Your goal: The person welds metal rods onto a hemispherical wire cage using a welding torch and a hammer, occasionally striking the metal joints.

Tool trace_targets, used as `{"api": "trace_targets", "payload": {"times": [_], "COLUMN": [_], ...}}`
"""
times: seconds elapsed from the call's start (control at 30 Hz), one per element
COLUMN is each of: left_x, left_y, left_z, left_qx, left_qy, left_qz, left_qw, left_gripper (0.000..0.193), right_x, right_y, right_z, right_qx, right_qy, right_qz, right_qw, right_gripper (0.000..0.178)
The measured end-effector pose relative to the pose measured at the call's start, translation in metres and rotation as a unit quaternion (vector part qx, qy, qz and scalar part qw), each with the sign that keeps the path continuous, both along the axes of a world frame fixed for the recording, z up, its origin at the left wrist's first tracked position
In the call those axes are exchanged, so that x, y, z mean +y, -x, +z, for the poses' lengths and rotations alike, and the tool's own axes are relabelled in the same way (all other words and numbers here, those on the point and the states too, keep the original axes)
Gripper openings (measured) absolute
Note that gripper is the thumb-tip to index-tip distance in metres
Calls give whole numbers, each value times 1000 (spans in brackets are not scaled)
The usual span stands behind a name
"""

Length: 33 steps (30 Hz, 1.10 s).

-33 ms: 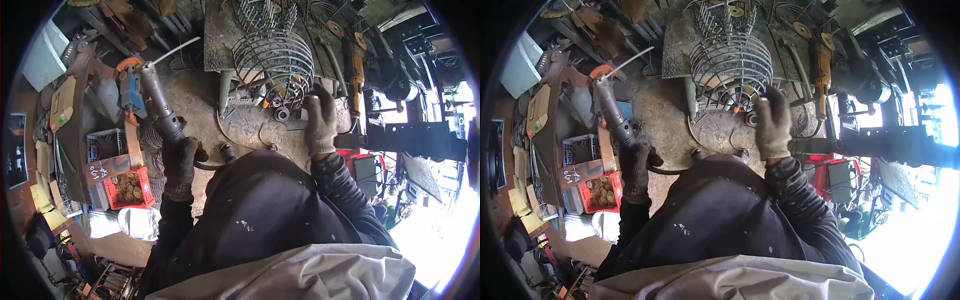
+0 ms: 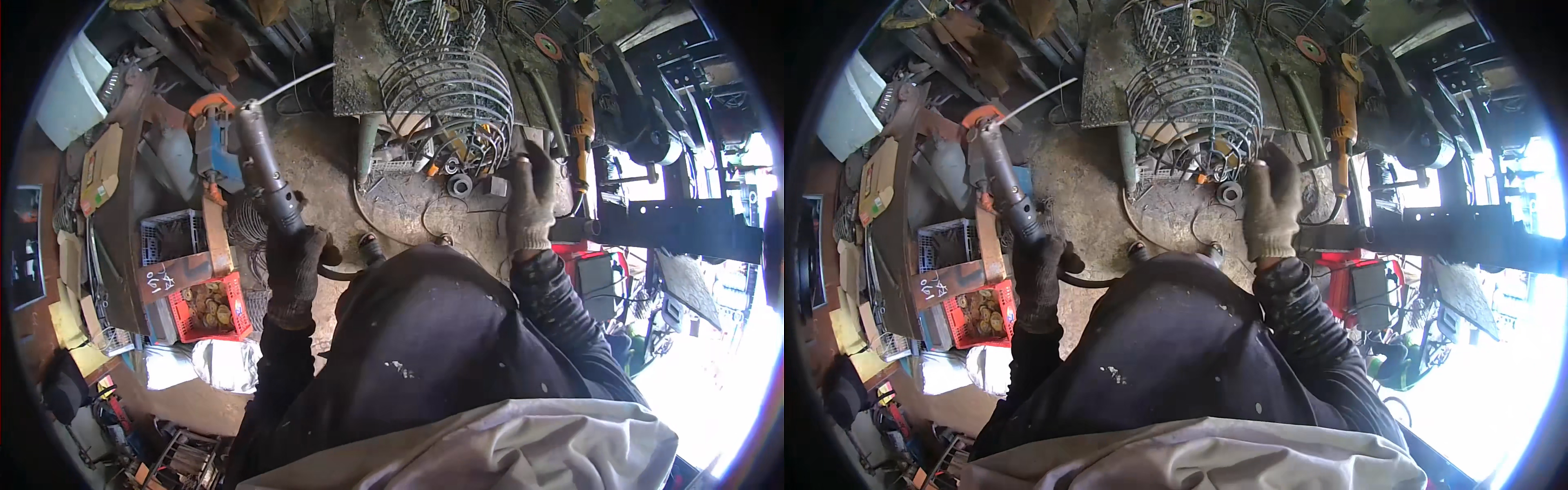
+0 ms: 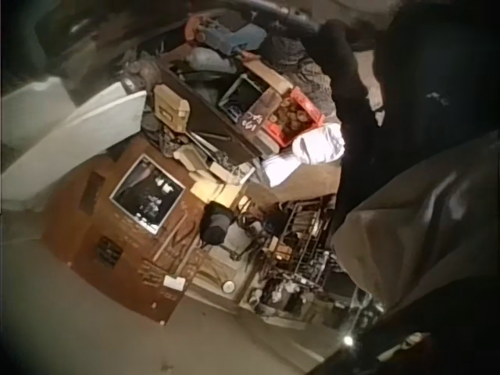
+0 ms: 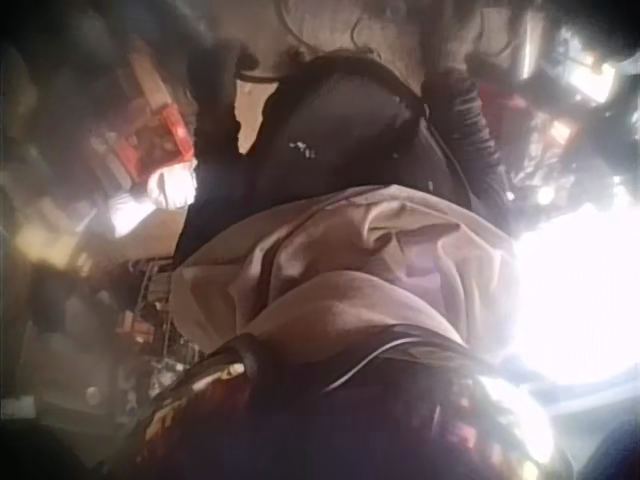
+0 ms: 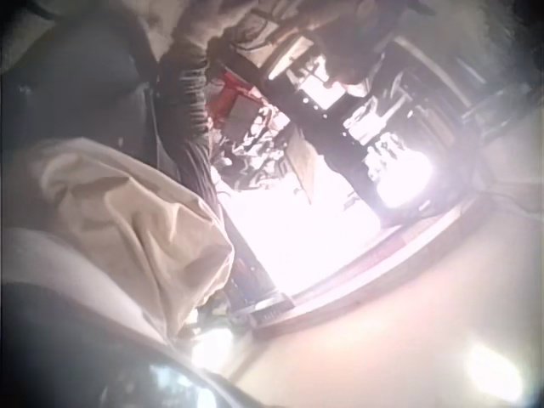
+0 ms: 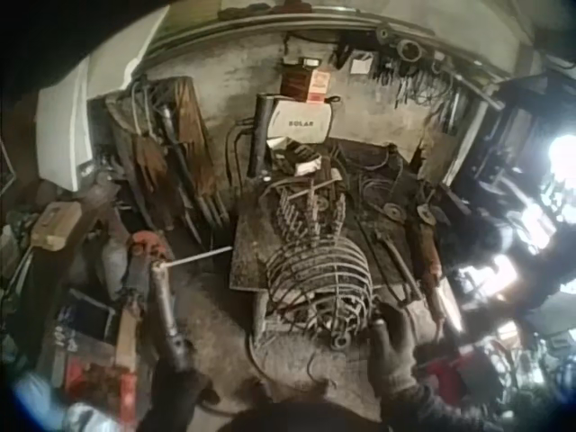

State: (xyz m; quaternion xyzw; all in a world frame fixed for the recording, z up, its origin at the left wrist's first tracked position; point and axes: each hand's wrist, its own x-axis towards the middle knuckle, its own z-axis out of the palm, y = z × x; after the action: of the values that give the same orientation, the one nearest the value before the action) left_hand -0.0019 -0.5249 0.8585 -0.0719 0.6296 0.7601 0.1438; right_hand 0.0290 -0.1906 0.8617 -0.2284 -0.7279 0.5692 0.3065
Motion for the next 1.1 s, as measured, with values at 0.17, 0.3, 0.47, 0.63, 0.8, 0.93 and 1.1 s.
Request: {"api": "trace_targets", "payload": {"times": [0.17, 0.3, 0.47, 0.63, 0.8, 0.93, 1.1], "left_x": [-2, 7, 3, 8, 4, 11, 20], "left_y": [1, 7, 6, 7, 5, 7, 14], "left_z": [-32, -28, -39, -33, -47, -34, -34], "left_qx": [51, 50, 16, 33, 52, 1, 31], "left_qy": [29, 27, 53, 47, 61, 60, 63], "left_qz": [-28, -31, -17, -11, 0, -8, -16], "left_qw": [998, 998, 998, 998, 997, 998, 997], "left_gripper": [58, 44, 34, 35, 35, 35, 32], "right_x": [17, 23, 15, 43, 25, 15, 23], "right_y": [-4, 5, 10, 14, 14, 15, 16], "right_z": [-26, -57, -58, -107, -79, -69, -100], "right_qx": [-126, -66, -127, -157, -269, -18, -13], "right_qy": [78, 370, 91, 40, -335, 415, 225], "right_qz": [-119, -25, 205, 252, 207, 157, 178], "right_qw": [982, 926, 966, 954, 879, 896, 958], "right_gripper": [32, 30, 31, 30, 20, 17, 21]}}
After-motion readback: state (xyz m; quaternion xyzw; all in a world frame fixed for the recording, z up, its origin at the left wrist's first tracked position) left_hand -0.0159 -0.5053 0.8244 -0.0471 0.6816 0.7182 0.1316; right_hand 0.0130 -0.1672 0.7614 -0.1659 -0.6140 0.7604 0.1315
